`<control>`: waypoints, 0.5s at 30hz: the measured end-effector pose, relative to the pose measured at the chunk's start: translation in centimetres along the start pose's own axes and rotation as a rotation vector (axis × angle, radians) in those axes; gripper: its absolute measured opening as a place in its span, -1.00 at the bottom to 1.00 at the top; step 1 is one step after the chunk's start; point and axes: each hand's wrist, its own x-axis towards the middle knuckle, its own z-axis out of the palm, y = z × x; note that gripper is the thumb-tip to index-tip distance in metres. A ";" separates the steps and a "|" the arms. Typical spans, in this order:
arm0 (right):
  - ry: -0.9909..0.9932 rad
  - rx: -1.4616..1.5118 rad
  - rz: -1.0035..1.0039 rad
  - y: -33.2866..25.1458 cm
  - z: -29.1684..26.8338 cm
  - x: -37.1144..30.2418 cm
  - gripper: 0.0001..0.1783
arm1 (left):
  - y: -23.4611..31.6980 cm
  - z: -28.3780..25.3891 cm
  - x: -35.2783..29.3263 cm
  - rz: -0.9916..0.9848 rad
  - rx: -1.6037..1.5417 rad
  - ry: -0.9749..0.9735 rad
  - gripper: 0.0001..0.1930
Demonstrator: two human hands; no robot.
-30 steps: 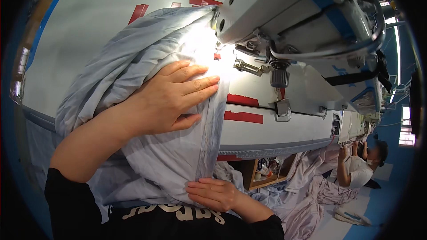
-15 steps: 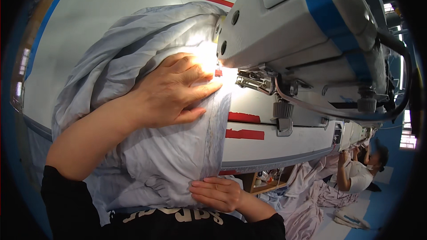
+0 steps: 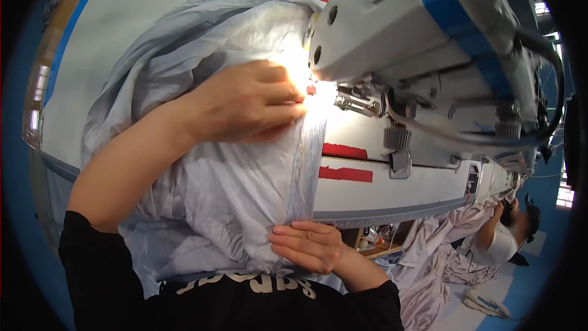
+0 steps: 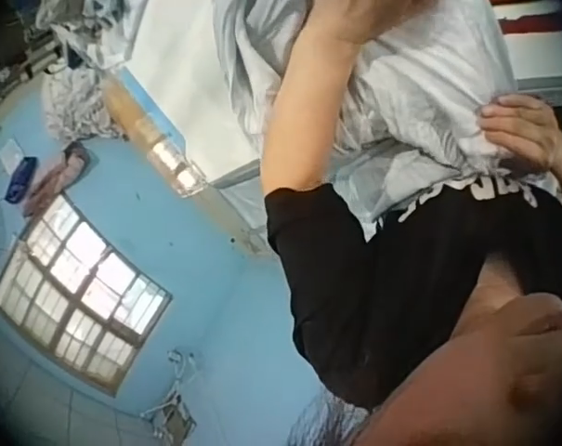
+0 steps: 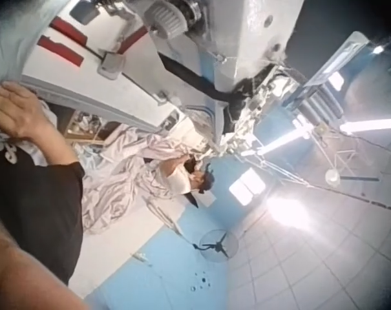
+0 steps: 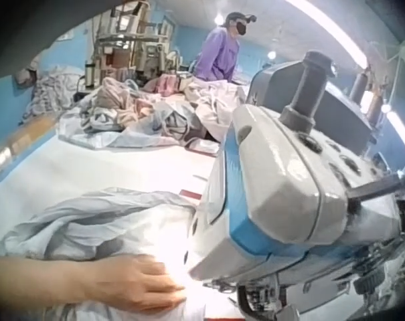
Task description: The person is sewing pieces of light blue fabric using an industrial sewing machine in a workshop environment.
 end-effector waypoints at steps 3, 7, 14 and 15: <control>-0.053 -0.036 -0.025 -0.5 0.2 -0.7 -0.80 | 4.0 0.8 -1.0 -0.223 -0.005 -0.169 -0.40; -0.052 0.012 -0.053 -2.9 0.6 -0.7 -0.80 | 5.7 -2.2 -1.6 -0.273 -0.041 -0.258 -0.30; -0.026 0.040 0.006 -4.3 0.1 -0.6 -0.79 | 4.5 -2.8 -2.0 -0.205 -0.051 -0.211 -0.35; -0.031 0.027 0.009 -4.1 0.2 -0.6 -0.81 | 4.4 -2.7 -1.9 -0.202 -0.051 -0.206 -0.35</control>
